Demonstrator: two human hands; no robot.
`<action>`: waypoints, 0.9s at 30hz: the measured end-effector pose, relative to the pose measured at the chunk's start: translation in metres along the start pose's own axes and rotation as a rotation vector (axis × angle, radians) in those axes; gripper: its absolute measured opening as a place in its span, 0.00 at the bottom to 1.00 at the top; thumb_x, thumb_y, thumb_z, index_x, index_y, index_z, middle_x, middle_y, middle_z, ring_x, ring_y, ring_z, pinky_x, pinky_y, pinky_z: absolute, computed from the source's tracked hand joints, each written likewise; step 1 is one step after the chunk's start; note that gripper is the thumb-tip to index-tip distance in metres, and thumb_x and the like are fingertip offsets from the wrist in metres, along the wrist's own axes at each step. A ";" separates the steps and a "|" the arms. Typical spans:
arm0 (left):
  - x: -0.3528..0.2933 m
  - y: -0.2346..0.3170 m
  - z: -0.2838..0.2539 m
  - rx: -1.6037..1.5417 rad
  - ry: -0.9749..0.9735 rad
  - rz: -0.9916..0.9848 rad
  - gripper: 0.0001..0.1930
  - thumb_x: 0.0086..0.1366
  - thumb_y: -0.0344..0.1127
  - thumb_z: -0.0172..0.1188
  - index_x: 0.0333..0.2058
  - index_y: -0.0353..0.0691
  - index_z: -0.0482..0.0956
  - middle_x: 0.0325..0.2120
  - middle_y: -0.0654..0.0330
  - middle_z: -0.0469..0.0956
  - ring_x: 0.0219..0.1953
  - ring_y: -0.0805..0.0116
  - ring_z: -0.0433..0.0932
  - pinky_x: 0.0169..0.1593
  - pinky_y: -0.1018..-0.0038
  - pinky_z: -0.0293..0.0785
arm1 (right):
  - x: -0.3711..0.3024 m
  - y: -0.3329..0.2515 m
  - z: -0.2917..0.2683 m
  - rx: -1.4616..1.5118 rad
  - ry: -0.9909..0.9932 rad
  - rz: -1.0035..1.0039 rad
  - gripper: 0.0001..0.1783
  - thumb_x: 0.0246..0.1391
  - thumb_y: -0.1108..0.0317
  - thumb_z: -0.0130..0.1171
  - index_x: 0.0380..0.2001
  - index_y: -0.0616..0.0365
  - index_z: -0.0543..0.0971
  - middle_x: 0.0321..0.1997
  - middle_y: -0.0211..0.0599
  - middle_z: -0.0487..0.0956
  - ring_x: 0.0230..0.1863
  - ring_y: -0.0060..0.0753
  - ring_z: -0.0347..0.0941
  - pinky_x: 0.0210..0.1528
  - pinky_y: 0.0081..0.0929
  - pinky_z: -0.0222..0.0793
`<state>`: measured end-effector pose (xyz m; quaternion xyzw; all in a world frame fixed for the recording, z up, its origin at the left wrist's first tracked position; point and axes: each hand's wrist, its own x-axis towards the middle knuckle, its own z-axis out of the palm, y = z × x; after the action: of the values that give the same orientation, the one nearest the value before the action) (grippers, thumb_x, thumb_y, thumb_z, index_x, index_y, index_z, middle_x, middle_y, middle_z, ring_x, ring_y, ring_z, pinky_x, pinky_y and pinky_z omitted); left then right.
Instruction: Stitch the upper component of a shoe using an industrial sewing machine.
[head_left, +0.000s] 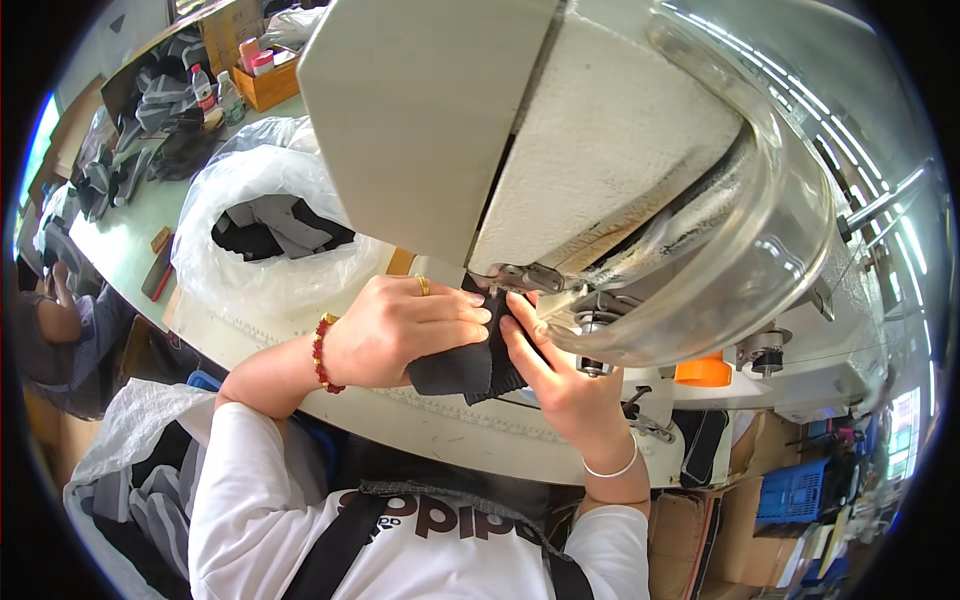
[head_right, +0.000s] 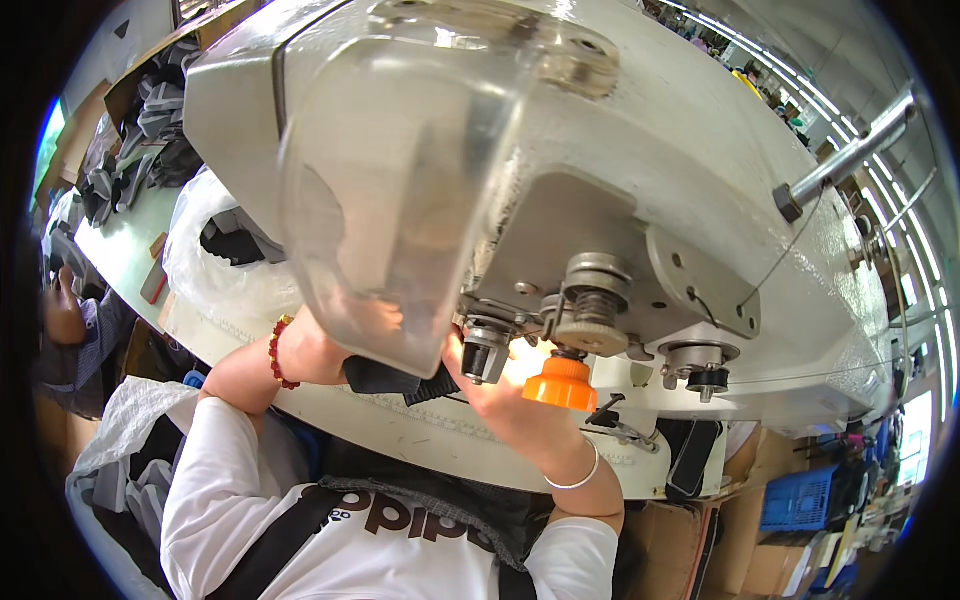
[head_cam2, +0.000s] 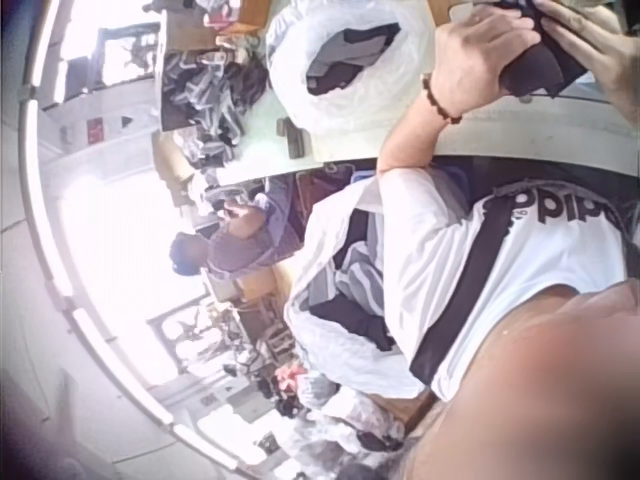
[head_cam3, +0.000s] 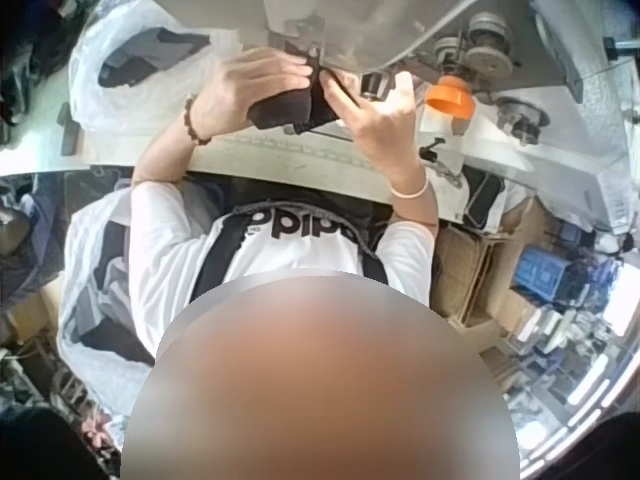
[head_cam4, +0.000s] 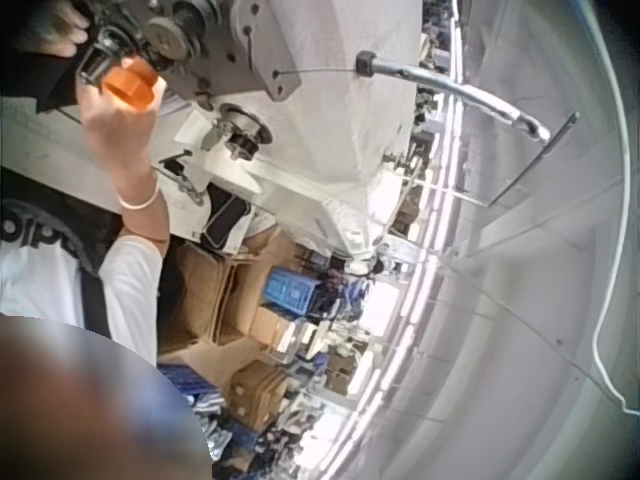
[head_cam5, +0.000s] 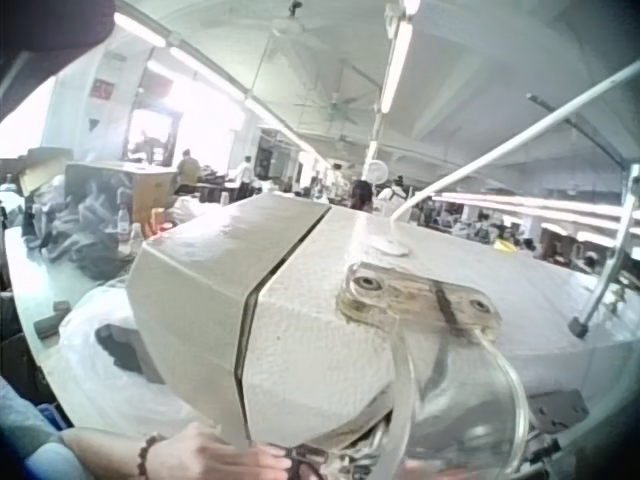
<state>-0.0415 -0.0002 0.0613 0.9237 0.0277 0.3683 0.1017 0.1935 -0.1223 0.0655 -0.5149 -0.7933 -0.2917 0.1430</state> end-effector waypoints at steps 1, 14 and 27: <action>-0.001 -0.001 0.000 0.017 0.007 -0.009 0.23 0.46 0.29 0.71 0.45 0.36 0.86 0.47 0.54 0.86 0.47 0.55 0.87 0.43 0.65 0.85 | -0.001 0.000 0.002 0.012 0.026 0.004 0.15 0.52 0.69 0.70 0.45 0.49 0.89 0.55 0.25 0.88 0.56 0.30 0.84 0.60 0.37 0.77; 0.000 -0.006 0.012 0.033 0.150 -0.014 0.23 0.45 0.25 0.70 0.44 0.37 0.87 0.44 0.57 0.86 0.44 0.55 0.87 0.44 0.64 0.83 | -0.008 0.014 0.023 0.111 0.013 0.059 0.28 0.48 0.78 0.65 0.54 0.47 0.88 0.51 0.30 0.88 0.52 0.34 0.85 0.58 0.36 0.78; -0.011 0.002 0.026 -0.495 0.311 -0.572 0.10 0.61 0.25 0.72 0.42 0.38 0.85 0.37 0.58 0.86 0.39 0.63 0.84 0.45 0.69 0.80 | 0.000 0.021 0.014 0.485 0.159 0.036 0.41 0.38 0.79 0.67 0.61 0.43 0.81 0.38 0.38 0.84 0.37 0.47 0.80 0.53 0.44 0.72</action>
<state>-0.0316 -0.0082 0.0360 0.7598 0.2092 0.4558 0.4138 0.2137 -0.1077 0.0610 -0.4553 -0.8170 -0.1298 0.3293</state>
